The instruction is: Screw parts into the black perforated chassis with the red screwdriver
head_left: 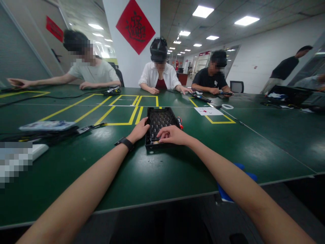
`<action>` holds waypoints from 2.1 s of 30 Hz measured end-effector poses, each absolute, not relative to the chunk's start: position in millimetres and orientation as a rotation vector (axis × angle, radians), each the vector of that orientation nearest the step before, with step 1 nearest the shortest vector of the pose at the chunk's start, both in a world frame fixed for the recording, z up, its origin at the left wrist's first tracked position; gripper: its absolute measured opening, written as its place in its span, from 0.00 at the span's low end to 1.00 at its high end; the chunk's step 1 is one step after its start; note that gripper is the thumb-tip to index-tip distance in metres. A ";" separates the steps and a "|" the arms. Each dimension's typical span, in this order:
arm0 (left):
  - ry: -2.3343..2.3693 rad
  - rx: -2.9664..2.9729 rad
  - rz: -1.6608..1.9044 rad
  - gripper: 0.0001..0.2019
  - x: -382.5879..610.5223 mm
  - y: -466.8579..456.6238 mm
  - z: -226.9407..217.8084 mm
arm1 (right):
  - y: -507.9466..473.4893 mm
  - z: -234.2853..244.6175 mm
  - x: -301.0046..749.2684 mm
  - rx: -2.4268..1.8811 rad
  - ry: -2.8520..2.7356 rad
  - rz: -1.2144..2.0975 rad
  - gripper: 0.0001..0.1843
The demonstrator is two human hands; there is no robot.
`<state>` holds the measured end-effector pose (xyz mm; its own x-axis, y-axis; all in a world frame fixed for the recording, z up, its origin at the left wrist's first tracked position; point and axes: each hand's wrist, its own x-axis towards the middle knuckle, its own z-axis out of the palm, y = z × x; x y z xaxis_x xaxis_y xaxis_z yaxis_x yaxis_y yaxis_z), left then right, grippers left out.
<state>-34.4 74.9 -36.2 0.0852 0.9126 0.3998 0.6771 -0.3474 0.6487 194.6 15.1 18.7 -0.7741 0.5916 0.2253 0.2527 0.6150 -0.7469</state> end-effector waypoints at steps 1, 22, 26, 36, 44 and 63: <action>1.585 2.073 1.124 0.30 -34.6 75.3 -36.7 | 15.0 18.9 194.6 -0.668 -2.385 1.001 0.18; 1.581 2.072 1.121 0.31 -33.8 73.2 -34.1 | 15.9 18.0 193.9 -0.645 -2.386 1.005 0.16; 1.584 2.069 1.122 0.31 -33.5 73.0 -34.2 | 14.3 19.3 194.4 -0.649 -2.390 1.007 0.15; 1.562 2.071 1.136 0.30 -35.9 75.8 -36.7 | 14.0 21.6 194.7 -0.670 -2.405 0.985 0.17; 1.596 2.055 1.101 0.31 -35.3 75.0 -35.2 | 14.3 21.2 194.5 -0.690 -2.401 0.997 0.16; 1.596 2.054 1.115 0.30 -35.0 74.9 -35.5 | 17.1 18.1 193.1 -0.685 -2.379 1.021 0.16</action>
